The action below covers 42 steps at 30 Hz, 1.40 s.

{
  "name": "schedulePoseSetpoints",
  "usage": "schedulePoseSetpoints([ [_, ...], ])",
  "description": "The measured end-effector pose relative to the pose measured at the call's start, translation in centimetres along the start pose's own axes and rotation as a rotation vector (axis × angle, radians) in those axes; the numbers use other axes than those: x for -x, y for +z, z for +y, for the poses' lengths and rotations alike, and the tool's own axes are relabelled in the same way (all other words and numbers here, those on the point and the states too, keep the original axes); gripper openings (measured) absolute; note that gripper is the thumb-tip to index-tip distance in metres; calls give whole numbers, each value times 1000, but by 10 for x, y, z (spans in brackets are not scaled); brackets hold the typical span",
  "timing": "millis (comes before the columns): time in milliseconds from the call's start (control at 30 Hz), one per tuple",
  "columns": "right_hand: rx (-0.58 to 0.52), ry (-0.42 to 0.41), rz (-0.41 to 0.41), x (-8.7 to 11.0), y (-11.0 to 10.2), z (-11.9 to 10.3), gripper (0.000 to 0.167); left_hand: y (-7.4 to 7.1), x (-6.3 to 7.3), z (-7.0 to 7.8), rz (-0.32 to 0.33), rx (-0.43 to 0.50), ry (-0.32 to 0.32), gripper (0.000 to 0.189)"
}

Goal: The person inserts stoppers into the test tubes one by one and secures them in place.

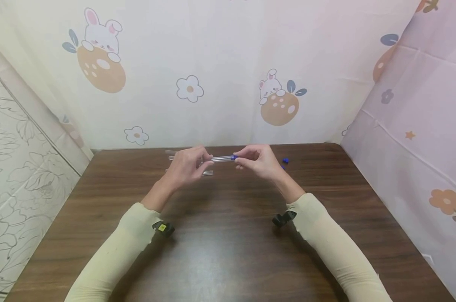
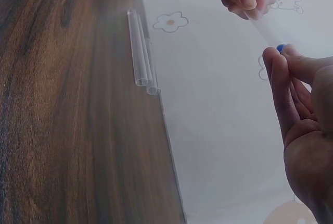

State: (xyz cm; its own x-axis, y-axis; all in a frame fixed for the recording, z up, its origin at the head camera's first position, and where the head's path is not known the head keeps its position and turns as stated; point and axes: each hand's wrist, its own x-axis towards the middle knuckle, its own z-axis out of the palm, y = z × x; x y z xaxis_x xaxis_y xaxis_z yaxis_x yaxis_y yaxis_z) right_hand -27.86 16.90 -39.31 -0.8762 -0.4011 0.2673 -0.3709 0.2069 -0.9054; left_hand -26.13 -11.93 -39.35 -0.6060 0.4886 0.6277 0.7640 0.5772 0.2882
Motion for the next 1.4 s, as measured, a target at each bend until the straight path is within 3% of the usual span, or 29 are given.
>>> schedulePoseSetpoints([
  [300,25,15,16,-1,3,3,14,0,0,-2,-2,-14,18,15],
  [767,22,-25,59,-3,1,-1,22,1,-2,-4,-1,-18,-84,15],
  [933,10,-37,47,-4,2,-4,23,2,-2,-7,25,-22,-68,16],
  [1167,3,10,97,-5,4,-6,23,-1,-2,-7,35,-42,-47,16],
  [1400,10,-17,86,-5,3,-7,21,-4,-1,-7,34,-35,-45,15],
])
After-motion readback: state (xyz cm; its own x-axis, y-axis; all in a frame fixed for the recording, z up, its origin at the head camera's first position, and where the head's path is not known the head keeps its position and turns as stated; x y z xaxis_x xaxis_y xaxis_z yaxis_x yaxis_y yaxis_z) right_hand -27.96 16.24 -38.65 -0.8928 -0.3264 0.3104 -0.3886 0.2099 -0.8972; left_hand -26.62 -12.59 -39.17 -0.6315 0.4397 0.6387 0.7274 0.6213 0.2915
